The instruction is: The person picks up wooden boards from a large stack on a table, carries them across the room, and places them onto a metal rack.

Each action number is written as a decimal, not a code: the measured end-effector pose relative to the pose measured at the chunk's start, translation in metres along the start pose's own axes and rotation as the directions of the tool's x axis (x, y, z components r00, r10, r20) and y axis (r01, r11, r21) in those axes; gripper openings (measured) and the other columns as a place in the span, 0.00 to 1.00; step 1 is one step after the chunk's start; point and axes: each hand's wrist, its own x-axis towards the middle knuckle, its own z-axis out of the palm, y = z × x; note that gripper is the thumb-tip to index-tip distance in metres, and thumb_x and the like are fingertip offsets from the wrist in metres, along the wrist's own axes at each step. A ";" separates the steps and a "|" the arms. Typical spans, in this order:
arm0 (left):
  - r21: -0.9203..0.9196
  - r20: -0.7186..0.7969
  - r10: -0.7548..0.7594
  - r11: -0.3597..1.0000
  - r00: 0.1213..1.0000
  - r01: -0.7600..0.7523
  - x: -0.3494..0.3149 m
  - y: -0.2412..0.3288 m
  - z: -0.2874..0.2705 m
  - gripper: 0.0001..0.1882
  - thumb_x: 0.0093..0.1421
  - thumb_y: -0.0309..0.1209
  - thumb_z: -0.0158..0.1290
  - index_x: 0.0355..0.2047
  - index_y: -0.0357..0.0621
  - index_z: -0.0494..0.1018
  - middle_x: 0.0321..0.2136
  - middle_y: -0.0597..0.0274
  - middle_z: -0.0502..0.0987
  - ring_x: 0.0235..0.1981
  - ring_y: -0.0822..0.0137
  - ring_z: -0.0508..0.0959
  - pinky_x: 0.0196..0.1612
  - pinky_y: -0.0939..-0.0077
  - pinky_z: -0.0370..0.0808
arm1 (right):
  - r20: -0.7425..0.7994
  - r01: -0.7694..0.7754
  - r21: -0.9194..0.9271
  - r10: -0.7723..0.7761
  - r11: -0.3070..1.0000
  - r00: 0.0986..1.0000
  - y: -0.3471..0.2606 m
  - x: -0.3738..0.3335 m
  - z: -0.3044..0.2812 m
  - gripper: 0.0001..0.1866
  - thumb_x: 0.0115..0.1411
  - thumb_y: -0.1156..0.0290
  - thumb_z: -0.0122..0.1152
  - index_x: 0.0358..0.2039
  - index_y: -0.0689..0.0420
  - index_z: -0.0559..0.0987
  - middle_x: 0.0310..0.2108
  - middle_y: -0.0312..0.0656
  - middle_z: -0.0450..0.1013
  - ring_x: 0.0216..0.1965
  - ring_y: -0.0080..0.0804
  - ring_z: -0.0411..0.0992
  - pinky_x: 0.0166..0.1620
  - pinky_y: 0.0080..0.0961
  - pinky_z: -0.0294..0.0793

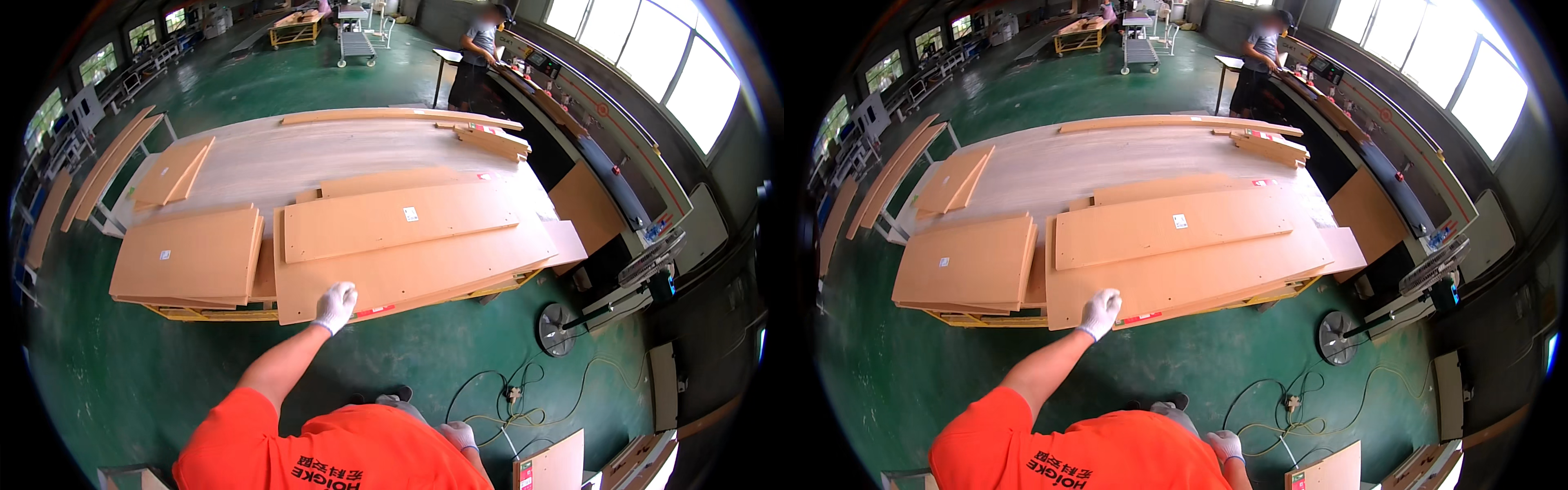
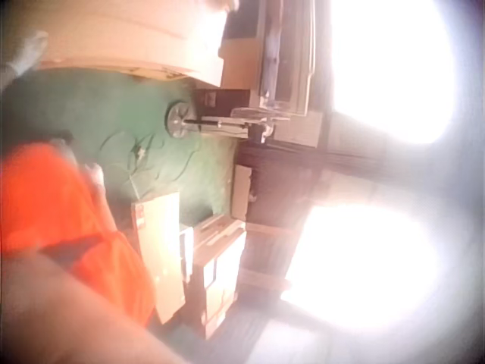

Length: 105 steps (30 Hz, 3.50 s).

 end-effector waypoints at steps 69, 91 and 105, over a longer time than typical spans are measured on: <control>-0.620 0.783 0.417 0.456 -0.462 -0.639 -0.499 0.715 0.506 0.35 0.58 0.65 0.58 0.29 0.38 0.83 0.29 0.44 0.83 0.35 0.44 0.83 0.42 0.54 0.77 | -0.311 0.782 0.593 0.843 -0.190 0.440 0.233 -0.116 -0.199 0.14 0.62 0.71 0.70 0.47 0.62 0.82 0.40 0.42 0.82 0.36 0.32 0.82 0.38 0.31 0.83; -0.820 0.324 0.300 0.563 -0.897 -0.108 -0.655 0.727 0.647 0.23 0.62 0.36 0.64 0.53 0.34 0.75 0.49 0.46 0.82 0.50 0.53 0.82 0.54 0.65 0.76 | 0.408 0.753 0.608 0.913 -0.252 -0.024 0.217 -0.075 -0.207 0.28 0.57 0.68 0.76 0.52 0.68 0.73 0.47 0.50 0.79 0.44 0.36 0.81 0.47 0.35 0.82; -0.730 0.166 0.224 0.683 -0.960 0.033 -0.663 0.711 0.692 0.31 0.67 0.28 0.57 0.68 0.33 0.63 0.59 0.50 0.76 0.61 0.60 0.75 0.64 0.71 0.69 | 0.491 0.766 0.563 0.871 -0.310 -0.008 0.189 -0.055 -0.215 0.33 0.55 0.67 0.77 0.57 0.62 0.71 0.43 0.43 0.78 0.38 0.30 0.79 0.41 0.32 0.83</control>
